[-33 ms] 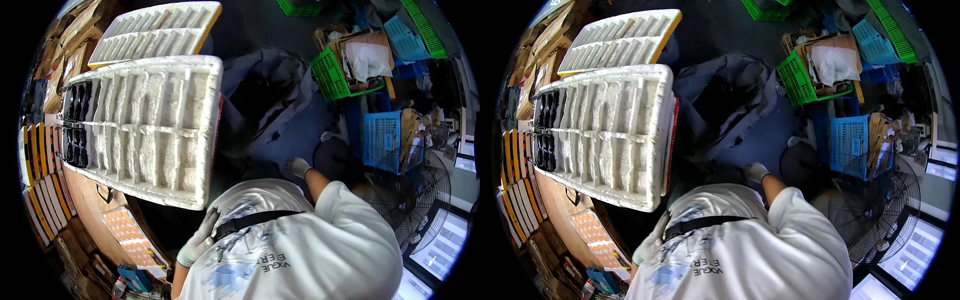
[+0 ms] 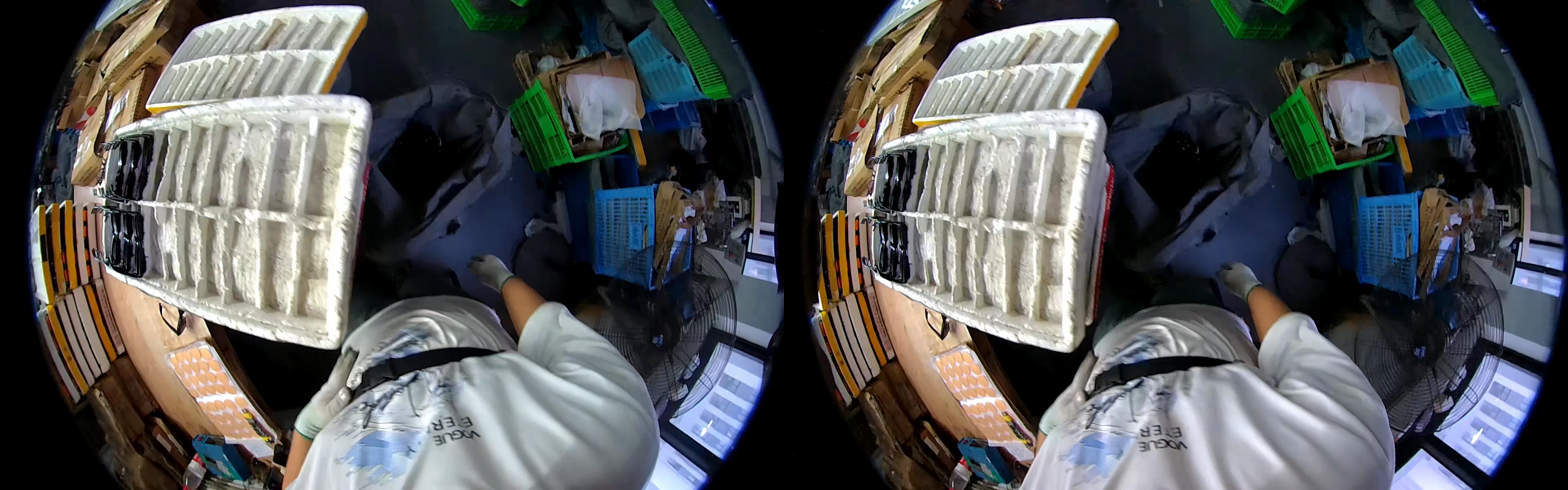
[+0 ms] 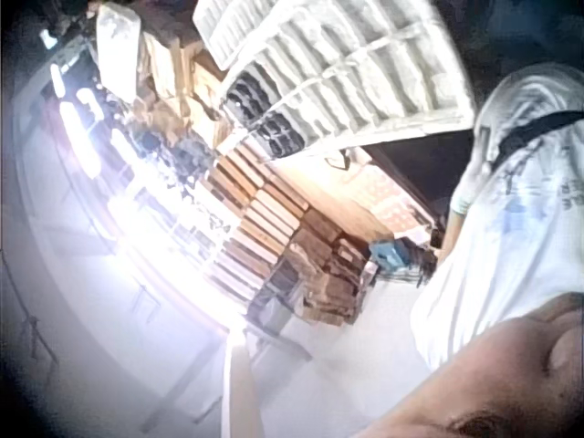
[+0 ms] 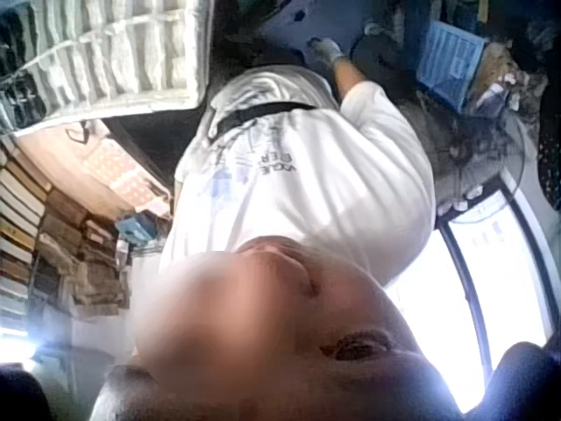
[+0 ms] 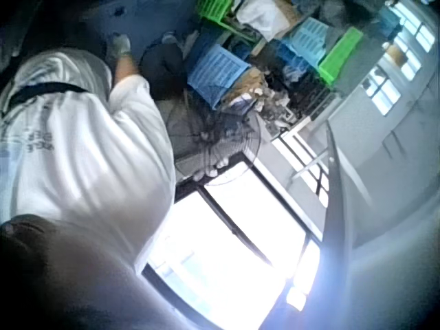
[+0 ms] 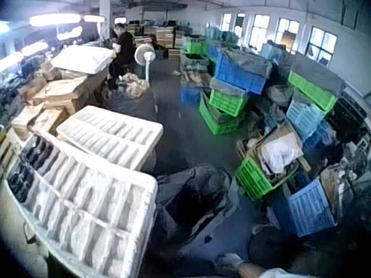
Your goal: The person assembles sunglasses by inserting dark lenses into black frames one at a time. They pick up frames and lenses from a tray, fit the lenses into the frame rims, and place completed pairs into a white tray on the right side of the workbench.
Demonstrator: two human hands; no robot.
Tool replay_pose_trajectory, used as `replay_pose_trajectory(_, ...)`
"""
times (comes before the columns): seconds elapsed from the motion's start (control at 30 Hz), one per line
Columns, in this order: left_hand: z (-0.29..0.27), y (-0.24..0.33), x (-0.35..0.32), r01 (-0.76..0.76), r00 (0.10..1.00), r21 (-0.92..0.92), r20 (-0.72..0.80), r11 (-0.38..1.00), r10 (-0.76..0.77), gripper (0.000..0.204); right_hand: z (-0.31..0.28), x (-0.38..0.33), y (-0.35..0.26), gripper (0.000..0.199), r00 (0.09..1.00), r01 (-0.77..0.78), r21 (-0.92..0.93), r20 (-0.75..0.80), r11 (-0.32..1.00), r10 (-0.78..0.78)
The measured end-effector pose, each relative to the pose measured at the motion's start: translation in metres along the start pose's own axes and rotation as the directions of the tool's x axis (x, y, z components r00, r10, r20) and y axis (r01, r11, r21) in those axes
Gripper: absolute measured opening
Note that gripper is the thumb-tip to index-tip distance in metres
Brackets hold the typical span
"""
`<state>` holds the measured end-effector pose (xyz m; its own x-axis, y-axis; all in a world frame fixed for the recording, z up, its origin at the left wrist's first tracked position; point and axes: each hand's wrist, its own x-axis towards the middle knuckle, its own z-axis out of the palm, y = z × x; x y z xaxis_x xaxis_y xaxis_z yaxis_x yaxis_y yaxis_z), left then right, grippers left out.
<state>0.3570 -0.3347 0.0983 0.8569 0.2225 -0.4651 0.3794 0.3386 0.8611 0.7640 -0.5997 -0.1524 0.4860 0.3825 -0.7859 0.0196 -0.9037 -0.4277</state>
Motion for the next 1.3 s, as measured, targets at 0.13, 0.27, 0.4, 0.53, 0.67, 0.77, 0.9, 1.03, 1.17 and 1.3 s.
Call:
replay_pose_trajectory(0.13, -0.037, -0.155, -0.001, 0.111, 0.992, 0.38, -0.103, 0.918, -0.077, 0.052, -0.024, 0.009, -0.04, 0.041, 0.997, 0.037, 0.191, -0.074, 0.981, -0.023)
replay_pose_trajectory(0.27, -0.017, -0.185, 0.065, 0.309, 0.905, 0.197, -0.361, 0.93, -0.224, 0.06, -0.065, -0.003, -0.071, 0.042, 0.994, 0.03, 0.071, -0.104, 0.997, -0.023)
replay_pose_trajectory(0.4, 0.017, -0.156, 0.143, 0.453, 0.825, 0.102, -0.424, 0.886, -0.373, 0.067, -0.116, 0.037, -0.041, 0.044, 0.984, -0.041, 0.047, -0.172, 0.998, 0.048)
replay_pose_trajectory(0.53, 0.062, -0.193, 0.214, 0.414, 0.7, -0.136, -0.584, 0.9, -0.41, 0.056, -0.183, 0.107, -0.002, 0.046, 0.986, -0.014, -0.042, -0.166, 0.999, 0.006)
replay_pose_trajectory(0.67, 0.098, -0.225, 0.296, 0.53, 0.625, -0.206, -0.56, 0.822, -0.543, 0.057, -0.248, 0.234, 0.064, 0.051, 0.987, 0.161, -0.497, 0.066, 0.853, -0.147)
replay_pose_trajectory(0.77, 0.102, -0.213, 0.377, 0.556, 0.459, -0.421, -0.563, 0.717, -0.687, 0.055, -0.299, 0.28, 0.066, 0.042, 0.969, 0.241, -0.409, 0.056, 0.88, -0.24)
replay_pose_trajectory(0.9, 0.101, -0.216, 0.463, 0.344, 0.156, -0.816, -0.439, 0.465, -0.885, 0.053, -0.315, 0.362, 0.052, 0.071, 0.979, -0.016, -0.208, -0.203, 0.978, -0.027)
replay_pose_trajectory(1.03, 0.097, -0.289, 0.492, 0.145, 0.093, -0.856, -0.487, 0.496, -0.868, 0.045, -0.301, 0.419, 0.044, 0.108, 0.861, -0.052, 0.355, -0.457, 0.933, 0.222)
replay_pose_trajectory(1.17, 0.102, -0.369, 0.436, 0.41, 0.095, -0.533, -0.782, 0.74, -0.616, 0.045, -0.292, 0.443, 0.035, 0.06, 0.867, -0.111, 0.797, -0.214, 0.594, 0.45)
replay_pose_trajectory(1.3, 0.1, -0.338, 0.485, 0.206, 0.108, -0.381, -0.907, 0.901, -0.408, 0.043, -0.31, 0.474, 0.059, 0.041, 0.915, -0.302, 0.729, 0.041, 0.614, 0.401)
